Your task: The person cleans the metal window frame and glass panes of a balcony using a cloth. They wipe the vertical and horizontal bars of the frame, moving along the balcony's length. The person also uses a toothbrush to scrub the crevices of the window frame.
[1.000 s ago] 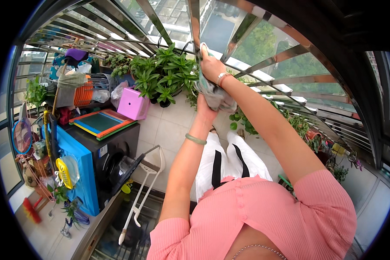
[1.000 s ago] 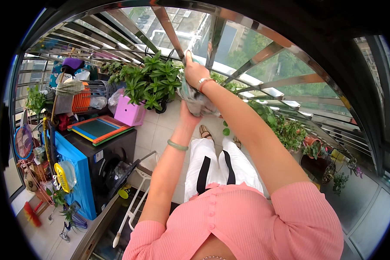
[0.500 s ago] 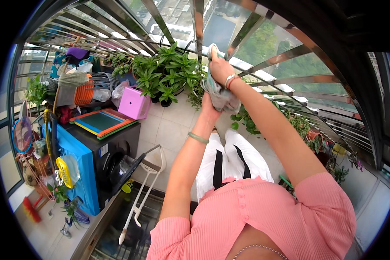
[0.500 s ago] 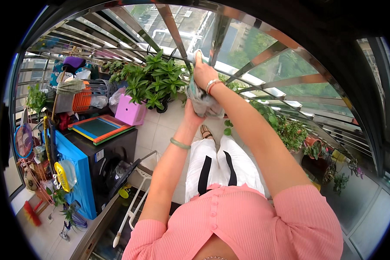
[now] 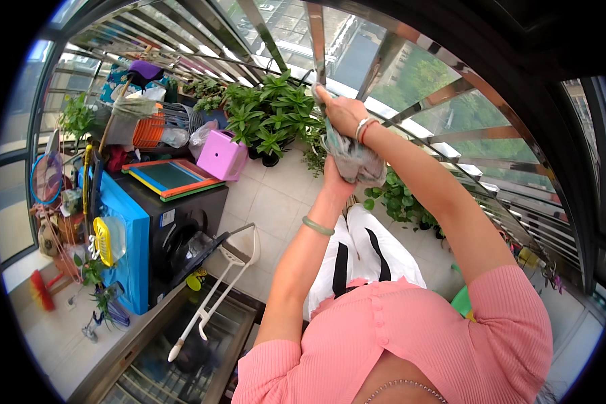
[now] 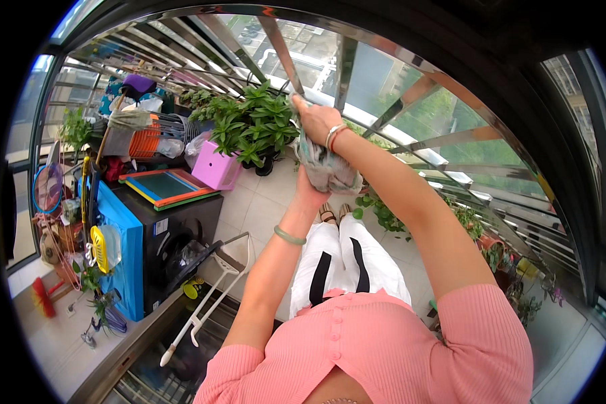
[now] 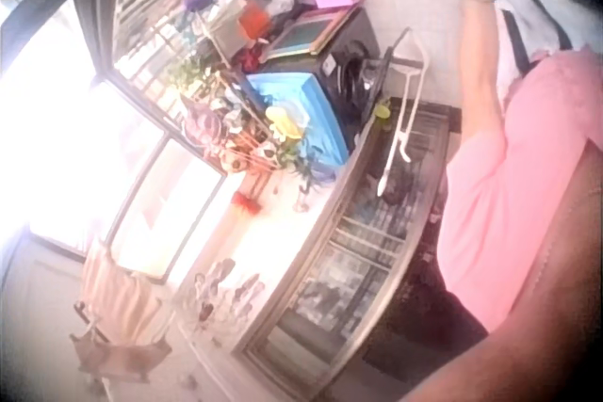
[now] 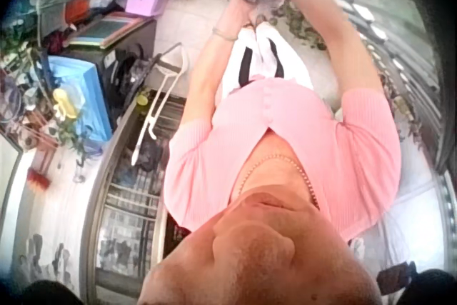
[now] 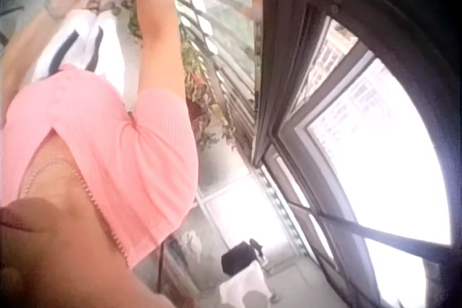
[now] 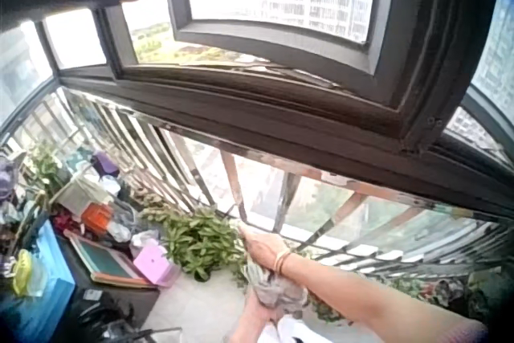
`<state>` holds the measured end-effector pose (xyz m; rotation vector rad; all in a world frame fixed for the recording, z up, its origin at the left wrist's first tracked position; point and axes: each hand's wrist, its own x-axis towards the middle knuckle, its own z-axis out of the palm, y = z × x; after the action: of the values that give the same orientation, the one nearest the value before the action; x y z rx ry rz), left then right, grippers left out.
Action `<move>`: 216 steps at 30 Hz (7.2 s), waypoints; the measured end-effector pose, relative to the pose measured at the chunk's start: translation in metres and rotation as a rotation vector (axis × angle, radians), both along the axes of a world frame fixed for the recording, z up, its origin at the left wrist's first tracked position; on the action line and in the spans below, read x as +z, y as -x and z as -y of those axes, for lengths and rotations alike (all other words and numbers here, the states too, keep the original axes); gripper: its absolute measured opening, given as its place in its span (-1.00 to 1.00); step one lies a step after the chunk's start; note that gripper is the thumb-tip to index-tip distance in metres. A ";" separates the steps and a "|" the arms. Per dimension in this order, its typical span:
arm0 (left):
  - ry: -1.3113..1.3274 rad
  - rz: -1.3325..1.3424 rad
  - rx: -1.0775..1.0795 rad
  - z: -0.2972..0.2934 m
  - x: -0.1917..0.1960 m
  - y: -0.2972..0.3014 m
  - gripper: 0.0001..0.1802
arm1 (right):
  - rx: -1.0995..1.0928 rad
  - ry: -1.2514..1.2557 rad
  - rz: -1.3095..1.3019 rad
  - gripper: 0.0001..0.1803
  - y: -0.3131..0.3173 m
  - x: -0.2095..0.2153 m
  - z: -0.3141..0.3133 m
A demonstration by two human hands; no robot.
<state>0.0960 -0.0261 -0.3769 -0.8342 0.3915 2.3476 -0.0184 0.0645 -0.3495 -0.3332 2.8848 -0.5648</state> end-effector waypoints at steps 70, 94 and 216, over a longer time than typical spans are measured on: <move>0.444 -0.250 -0.479 0.324 0.062 0.255 -0.60 | -0.625 0.603 0.071 -0.54 0.179 -0.043 0.249; 0.462 -0.244 -0.961 0.318 0.057 0.321 -0.60 | -0.990 0.712 -0.042 -0.60 0.155 -0.025 0.228; 0.130 -0.098 -0.022 0.522 -0.032 0.361 -0.62 | 0.194 0.178 0.027 -0.60 0.379 0.000 0.595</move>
<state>-0.2648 -0.5481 -0.4092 -0.7713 0.5971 2.3688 -0.3972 -0.5308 -0.3493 -0.6184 2.7404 -0.7841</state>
